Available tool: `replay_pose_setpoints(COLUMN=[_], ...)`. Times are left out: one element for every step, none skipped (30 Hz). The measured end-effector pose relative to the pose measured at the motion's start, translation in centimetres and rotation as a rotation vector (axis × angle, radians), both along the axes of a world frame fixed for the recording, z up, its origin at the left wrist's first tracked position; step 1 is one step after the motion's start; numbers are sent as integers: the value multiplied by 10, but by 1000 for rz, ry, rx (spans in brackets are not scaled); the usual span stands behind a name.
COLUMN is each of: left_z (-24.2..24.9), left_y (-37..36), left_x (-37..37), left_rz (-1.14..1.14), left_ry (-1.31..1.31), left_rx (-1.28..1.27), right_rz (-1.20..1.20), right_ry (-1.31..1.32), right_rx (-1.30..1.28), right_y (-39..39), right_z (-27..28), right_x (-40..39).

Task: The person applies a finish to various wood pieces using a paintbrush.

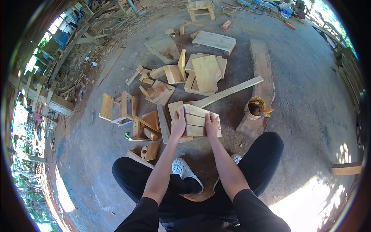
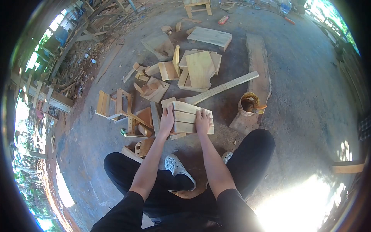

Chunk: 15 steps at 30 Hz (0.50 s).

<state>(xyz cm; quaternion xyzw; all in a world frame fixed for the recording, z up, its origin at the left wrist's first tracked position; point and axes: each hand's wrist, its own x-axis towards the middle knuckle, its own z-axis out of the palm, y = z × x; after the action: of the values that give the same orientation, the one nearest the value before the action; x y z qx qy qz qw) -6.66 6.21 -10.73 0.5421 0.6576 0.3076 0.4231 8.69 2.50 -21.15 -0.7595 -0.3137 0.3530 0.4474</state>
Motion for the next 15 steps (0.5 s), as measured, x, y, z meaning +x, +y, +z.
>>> replay_pose_setpoints(left_z=[6,12,20,32,32,31,30,28,27,26,26,35,38,33,24], left_y=[-1,-1,-3,-6,-6,-4,-4,-5,-8,-9,-8,-9,-10,-10,-9], left_x=[1,2,4,6,7,8,9,9,9,10,11,15,17,16,13], left_rz=[4,-19,-41,-44,-39,-37,-36,-35,-79,-123,-125,-68,-11,-12,38], left_ry=[3,21,37,22,21,23,26,26,26,25,25,21,18,18,36], left_rx=[4,-2,-14,-36,-43,-44,-44,-44,-15,14,15,-15,-46,-47,-52], right_rz=[-49,-99,-93,-46,0,3,58,111,109,121,134,143,141,88,37], right_ry=[7,14,14,23,33,32,106,180,182,160,135,76,75,25,-23], right_rx=[-48,-100,-104,48,202,199,315,433,434,474,513,502,500,374,249], right_y=[-4,-6,-4,1,6,9,10,11,13,15,16,12,12,14,15], right_z=[2,5,11,21,32,55,85,102,103,104,105,102,86,58,34], right_x=[-1,-2,-6,-12,-19,-27,-37,-42,-44,-44,-42,-37,-32,-26,-20])
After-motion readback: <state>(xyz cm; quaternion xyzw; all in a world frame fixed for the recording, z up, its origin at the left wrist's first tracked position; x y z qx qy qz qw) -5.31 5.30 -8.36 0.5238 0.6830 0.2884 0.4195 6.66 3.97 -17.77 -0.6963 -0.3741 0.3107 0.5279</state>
